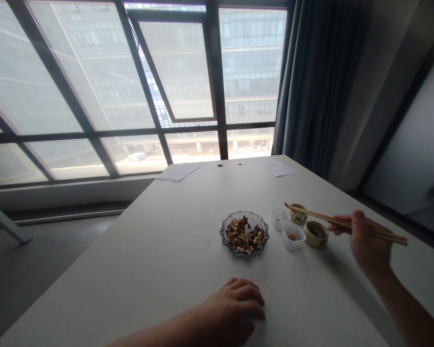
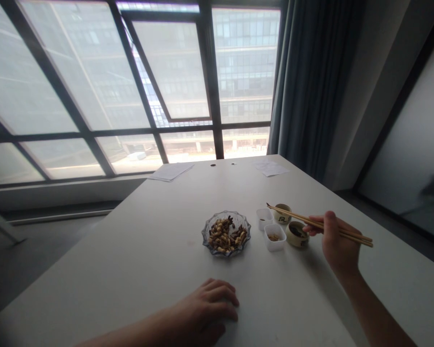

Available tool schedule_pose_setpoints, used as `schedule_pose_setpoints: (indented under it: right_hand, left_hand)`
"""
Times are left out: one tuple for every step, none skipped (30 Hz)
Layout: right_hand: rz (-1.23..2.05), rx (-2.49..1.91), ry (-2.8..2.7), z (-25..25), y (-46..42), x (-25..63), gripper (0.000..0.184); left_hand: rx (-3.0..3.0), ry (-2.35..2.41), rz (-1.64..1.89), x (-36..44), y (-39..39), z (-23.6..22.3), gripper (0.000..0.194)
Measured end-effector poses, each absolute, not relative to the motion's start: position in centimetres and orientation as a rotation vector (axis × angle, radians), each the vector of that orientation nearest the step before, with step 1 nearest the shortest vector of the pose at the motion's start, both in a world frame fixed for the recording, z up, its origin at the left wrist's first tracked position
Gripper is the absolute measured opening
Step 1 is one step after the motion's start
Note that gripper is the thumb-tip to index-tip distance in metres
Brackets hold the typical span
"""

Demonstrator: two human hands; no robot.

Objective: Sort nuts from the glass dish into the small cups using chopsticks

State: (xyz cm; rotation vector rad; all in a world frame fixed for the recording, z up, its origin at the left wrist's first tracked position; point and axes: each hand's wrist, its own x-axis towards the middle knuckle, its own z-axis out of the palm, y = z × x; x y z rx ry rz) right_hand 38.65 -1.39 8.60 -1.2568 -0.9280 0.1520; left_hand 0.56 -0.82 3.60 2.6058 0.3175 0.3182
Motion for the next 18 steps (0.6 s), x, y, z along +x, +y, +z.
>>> schedule_pose_setpoints:
  right_hand:
    - [0.151,-1.260,-0.930,8.4,-1.4,38.6,0.055]
    - [0.150,-1.263,-0.936,8.3,-1.3,38.6,0.055]
    - [0.153,-1.265,-0.946,8.1,-1.2,38.6,0.054]
    - [0.157,-1.267,-0.955,7.9,-1.1,38.6,0.054]
    - [0.164,-1.270,-0.966,7.8,-1.0,38.6,0.053]
    - [0.173,-1.270,-0.976,7.6,-0.9,38.5,0.052]
    - [0.181,-1.267,-0.983,7.4,-0.8,38.5,0.051]
    - [0.186,-1.261,-0.987,7.3,-0.7,38.5,0.050]
    - [0.193,-1.253,-0.992,7.2,-0.7,38.4,0.049]
    - [0.204,-1.245,-0.996,7.1,-0.6,38.4,0.048]
    - [0.219,-1.240,-0.999,7.0,-0.6,38.3,0.047]
    - [0.235,-1.240,-0.998,7.0,-0.5,38.2,0.046]
    - [0.252,-1.244,-0.996,7.0,-0.5,38.1,0.045]
    - [0.267,-1.249,-0.993,7.0,-0.5,38.0,0.044]
    - [0.276,-1.253,-0.990,7.1,-0.5,37.8,0.044]
    - [0.281,-1.254,-0.988,7.1,-0.5,37.7,0.043]
    - [0.284,-1.251,-0.987,7.1,-0.5,37.6,0.043]
    - [0.285,-1.247,-0.987,7.1,-0.4,37.5,0.043]
  left_hand:
    - [2.605,0.316,0.318,0.6,-0.8,3.6,0.037]
    - [2.606,0.313,0.322,0.6,-0.8,3.6,0.036]
    - [2.608,0.310,0.325,0.6,-0.8,3.5,0.036]
    - [2.611,0.310,0.330,0.6,-0.8,3.5,0.035]
    - [2.613,0.311,0.334,0.6,-0.8,3.5,0.035]
    - [2.615,0.312,0.335,0.6,-0.8,3.5,0.034]
    - [2.616,0.314,0.333,0.6,-0.8,3.5,0.034]
    - [2.615,0.315,0.329,0.6,-0.8,3.5,0.034]
    - [2.613,0.315,0.326,0.6,-0.8,3.5,0.034]
    - [2.610,0.313,0.325,0.6,-0.8,3.5,0.034]
    - [2.609,0.312,0.326,0.6,-0.8,3.5,0.034]
    - [2.609,0.311,0.332,0.6,-0.8,3.5,0.034]
    - [2.613,0.309,0.337,0.6,-0.8,3.5,0.034]
    - [2.617,0.308,0.338,0.6,-0.8,3.5,0.034]
    - [2.621,0.306,0.336,0.6,-0.8,3.5,0.035]
    - [2.623,0.306,0.333,0.6,-0.8,3.5,0.035]
    - [2.623,0.307,0.330,0.6,-0.8,3.5,0.035]
    - [2.622,0.308,0.327,0.6,-0.8,3.5,0.035]
